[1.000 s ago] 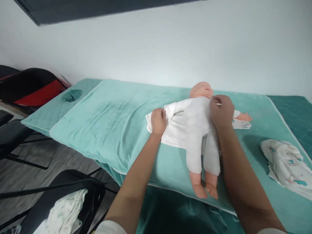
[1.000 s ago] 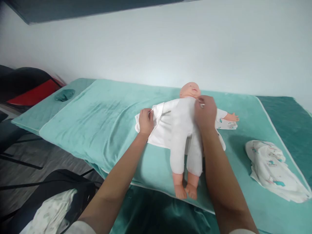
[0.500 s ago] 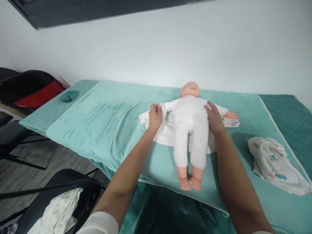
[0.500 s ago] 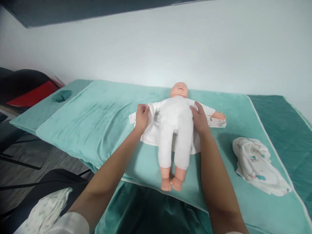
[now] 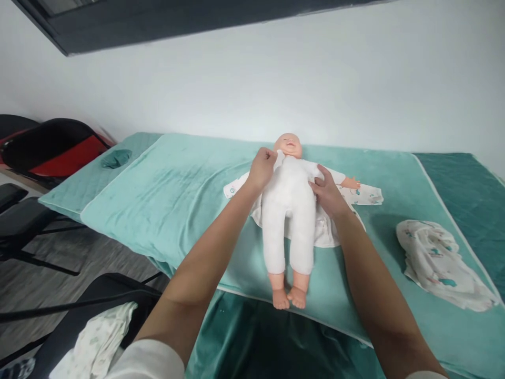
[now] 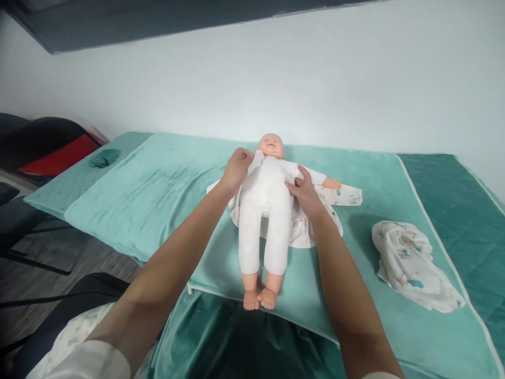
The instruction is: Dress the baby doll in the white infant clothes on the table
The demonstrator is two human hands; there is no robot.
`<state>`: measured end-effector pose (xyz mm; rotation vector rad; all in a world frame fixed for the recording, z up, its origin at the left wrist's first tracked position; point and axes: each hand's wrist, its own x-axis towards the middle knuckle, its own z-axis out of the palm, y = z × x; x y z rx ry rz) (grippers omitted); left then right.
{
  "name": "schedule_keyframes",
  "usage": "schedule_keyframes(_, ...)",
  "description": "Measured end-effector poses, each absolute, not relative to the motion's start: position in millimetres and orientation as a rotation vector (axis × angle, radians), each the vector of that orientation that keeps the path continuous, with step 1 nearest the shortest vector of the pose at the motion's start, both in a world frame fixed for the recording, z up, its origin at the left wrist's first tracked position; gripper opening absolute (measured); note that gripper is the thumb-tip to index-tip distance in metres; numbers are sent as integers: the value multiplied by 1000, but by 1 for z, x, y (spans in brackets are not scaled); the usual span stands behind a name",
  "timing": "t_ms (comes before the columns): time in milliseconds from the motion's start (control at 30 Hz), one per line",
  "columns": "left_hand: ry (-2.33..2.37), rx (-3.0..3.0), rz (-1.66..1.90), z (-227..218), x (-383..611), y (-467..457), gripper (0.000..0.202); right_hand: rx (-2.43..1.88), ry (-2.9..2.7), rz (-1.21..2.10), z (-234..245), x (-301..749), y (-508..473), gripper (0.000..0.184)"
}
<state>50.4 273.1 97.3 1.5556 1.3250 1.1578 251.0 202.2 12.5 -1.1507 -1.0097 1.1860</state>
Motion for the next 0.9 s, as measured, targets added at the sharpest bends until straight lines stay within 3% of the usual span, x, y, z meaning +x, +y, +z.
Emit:
schedule_keyframes(167,1369,1721,823,126,57,240,17,-1140,-963,1248,10,254,202,102)
schedule_keyframes(267,1117,1547,644,147,55,215,13,-1125,-944,1251,12,253,200,101)
schedule_keyframes(400,883,1476,663,154,50,204,15,-1156,-961,1236,13,252,198,102)
schedule_keyframes(533,1185,1692,965,123,47,225,16,-1231,-968,1200,12,255,199,105)
schedule_keyframes(667,1356,1905,1078,73,30,243,33,-1309,-1016,1171,12,261,199,102)
schedule_keyframes(900,1928,2320,638,0,-53,247,64,-1332,-1049,1167,15,263,198,99)
